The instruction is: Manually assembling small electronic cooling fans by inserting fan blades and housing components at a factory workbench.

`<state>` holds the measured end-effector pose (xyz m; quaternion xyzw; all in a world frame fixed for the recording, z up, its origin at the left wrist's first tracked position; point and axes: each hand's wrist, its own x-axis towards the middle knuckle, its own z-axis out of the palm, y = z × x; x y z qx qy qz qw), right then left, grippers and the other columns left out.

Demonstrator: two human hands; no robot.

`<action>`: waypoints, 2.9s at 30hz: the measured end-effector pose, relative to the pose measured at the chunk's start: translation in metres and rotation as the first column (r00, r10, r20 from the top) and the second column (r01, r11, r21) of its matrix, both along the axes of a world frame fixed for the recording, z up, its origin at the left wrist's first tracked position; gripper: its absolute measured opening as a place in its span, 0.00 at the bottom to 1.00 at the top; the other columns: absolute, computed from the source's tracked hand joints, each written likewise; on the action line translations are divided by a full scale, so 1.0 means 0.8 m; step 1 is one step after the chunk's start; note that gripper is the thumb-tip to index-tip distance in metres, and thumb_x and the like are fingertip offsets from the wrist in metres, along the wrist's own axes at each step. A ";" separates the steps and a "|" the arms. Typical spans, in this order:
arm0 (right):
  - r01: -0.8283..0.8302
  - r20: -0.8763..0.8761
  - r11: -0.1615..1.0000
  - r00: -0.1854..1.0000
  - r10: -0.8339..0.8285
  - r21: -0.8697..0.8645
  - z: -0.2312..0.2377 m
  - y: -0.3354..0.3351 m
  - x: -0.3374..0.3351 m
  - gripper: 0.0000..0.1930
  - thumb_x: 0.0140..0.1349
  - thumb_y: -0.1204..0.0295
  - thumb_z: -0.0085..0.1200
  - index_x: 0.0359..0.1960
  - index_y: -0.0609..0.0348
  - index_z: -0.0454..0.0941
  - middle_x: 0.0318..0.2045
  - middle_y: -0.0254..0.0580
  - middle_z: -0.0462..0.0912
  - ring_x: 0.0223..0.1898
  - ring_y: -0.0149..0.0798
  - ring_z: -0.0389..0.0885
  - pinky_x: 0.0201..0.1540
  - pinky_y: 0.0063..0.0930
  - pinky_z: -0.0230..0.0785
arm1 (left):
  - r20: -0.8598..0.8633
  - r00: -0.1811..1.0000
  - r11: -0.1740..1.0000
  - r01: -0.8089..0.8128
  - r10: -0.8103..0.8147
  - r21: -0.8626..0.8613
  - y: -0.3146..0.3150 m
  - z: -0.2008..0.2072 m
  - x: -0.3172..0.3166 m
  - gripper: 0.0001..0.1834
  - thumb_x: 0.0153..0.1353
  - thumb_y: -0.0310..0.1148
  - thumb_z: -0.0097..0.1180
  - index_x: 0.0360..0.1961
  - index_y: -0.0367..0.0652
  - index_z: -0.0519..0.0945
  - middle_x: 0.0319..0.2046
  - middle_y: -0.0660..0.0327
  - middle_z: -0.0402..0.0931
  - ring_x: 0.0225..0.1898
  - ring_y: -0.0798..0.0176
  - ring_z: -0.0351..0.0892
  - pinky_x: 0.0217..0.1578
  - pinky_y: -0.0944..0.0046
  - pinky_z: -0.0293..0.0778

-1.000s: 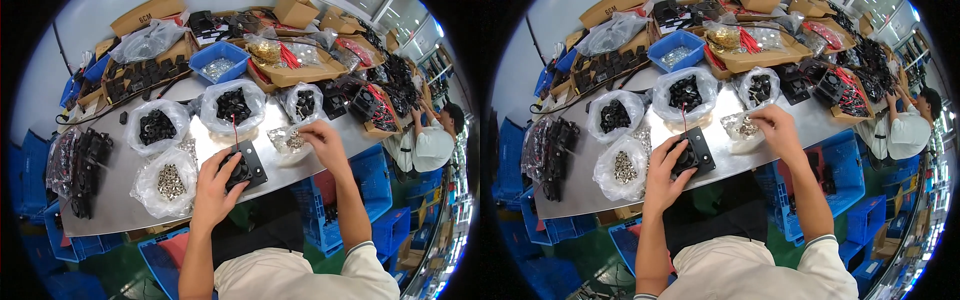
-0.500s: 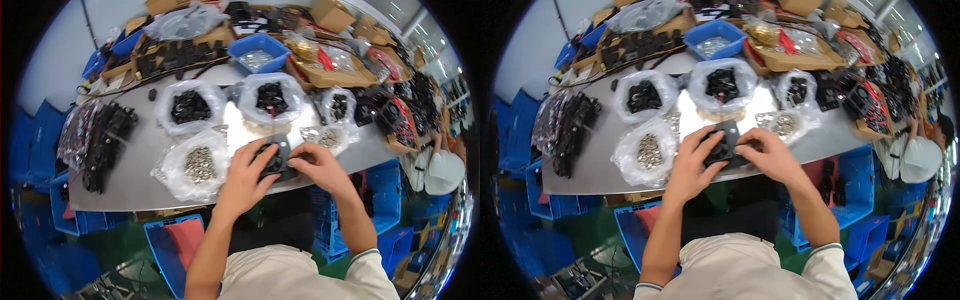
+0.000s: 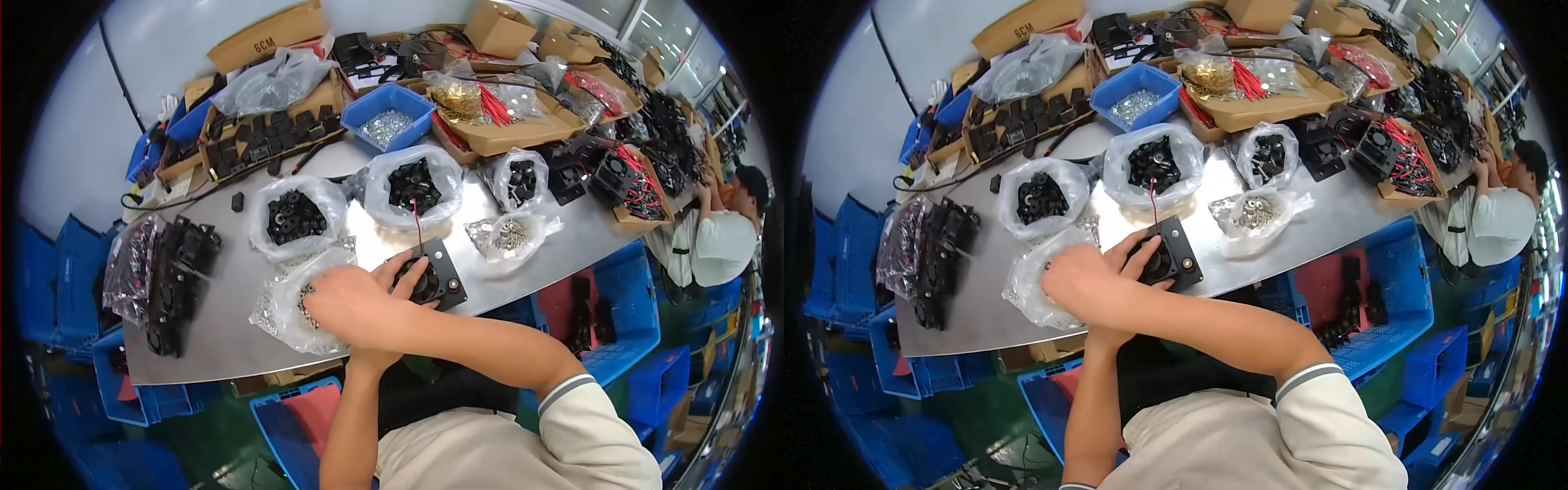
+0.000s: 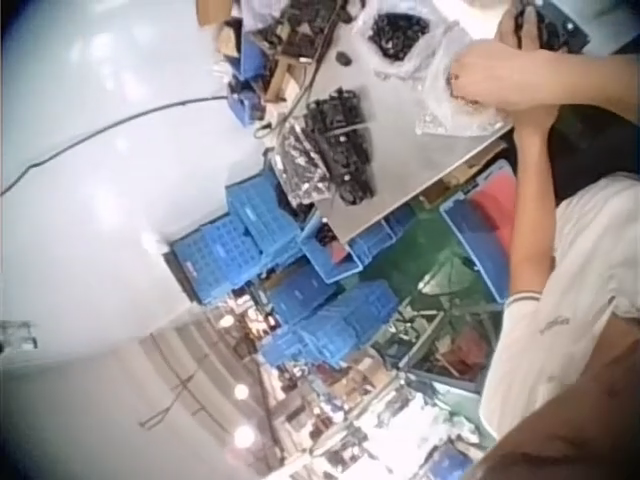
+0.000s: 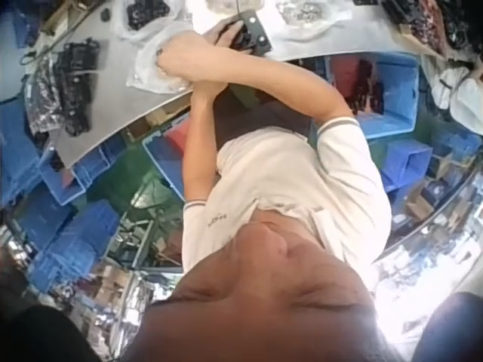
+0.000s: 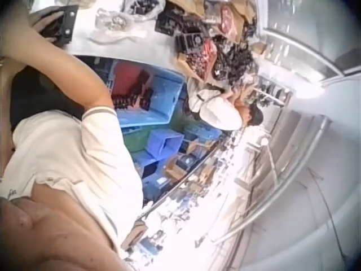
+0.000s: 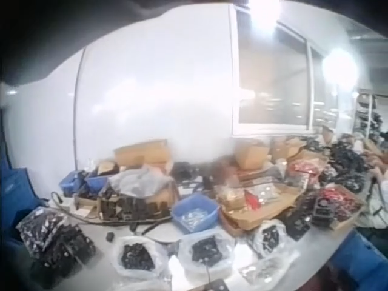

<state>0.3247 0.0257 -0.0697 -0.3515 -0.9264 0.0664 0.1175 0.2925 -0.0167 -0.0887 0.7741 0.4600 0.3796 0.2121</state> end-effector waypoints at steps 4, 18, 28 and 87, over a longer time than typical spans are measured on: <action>-0.004 -0.110 0.995 0.994 0.015 0.101 0.005 -0.015 -0.009 0.06 0.44 0.70 0.59 0.24 0.56 0.85 0.30 0.42 0.84 0.38 0.43 0.83 0.36 0.37 0.75 | -0.067 0.998 1.000 0.000 -0.001 -0.014 -0.001 0.009 -0.008 0.34 0.50 0.35 0.69 0.61 0.46 0.75 0.63 0.56 0.66 0.62 0.49 0.66 0.61 0.52 0.63; -0.076 -0.068 0.994 0.994 0.082 0.076 0.006 -0.015 -0.005 0.06 0.50 0.68 0.55 0.27 0.55 0.80 0.33 0.41 0.80 0.37 0.43 0.80 0.38 0.37 0.72 | -0.058 0.998 1.000 -0.017 0.017 0.004 -0.005 0.003 -0.011 0.35 0.50 0.34 0.69 0.62 0.46 0.73 0.65 0.57 0.65 0.62 0.51 0.66 0.62 0.53 0.62; -0.087 -0.668 0.956 0.733 -0.130 -0.282 0.068 -0.019 0.104 0.08 0.60 0.76 0.52 0.40 0.63 0.77 0.40 0.54 0.81 0.39 0.52 0.82 0.41 0.38 0.74 | 0.364 0.929 0.988 0.119 -0.074 -0.101 -0.002 -0.023 -0.012 0.33 0.53 0.29 0.65 0.63 0.46 0.73 0.63 0.53 0.66 0.62 0.47 0.67 0.61 0.51 0.63; 0.115 -0.384 0.890 0.873 -0.303 -0.441 0.048 -0.026 0.220 0.08 0.56 0.80 0.62 0.38 0.64 0.79 0.28 0.45 0.79 0.27 0.41 0.80 0.33 0.32 0.72 | 0.067 0.998 1.000 -0.004 0.005 -0.012 -0.003 0.009 -0.009 0.33 0.47 0.28 0.69 0.58 0.44 0.76 0.61 0.53 0.70 0.60 0.46 0.69 0.60 0.53 0.66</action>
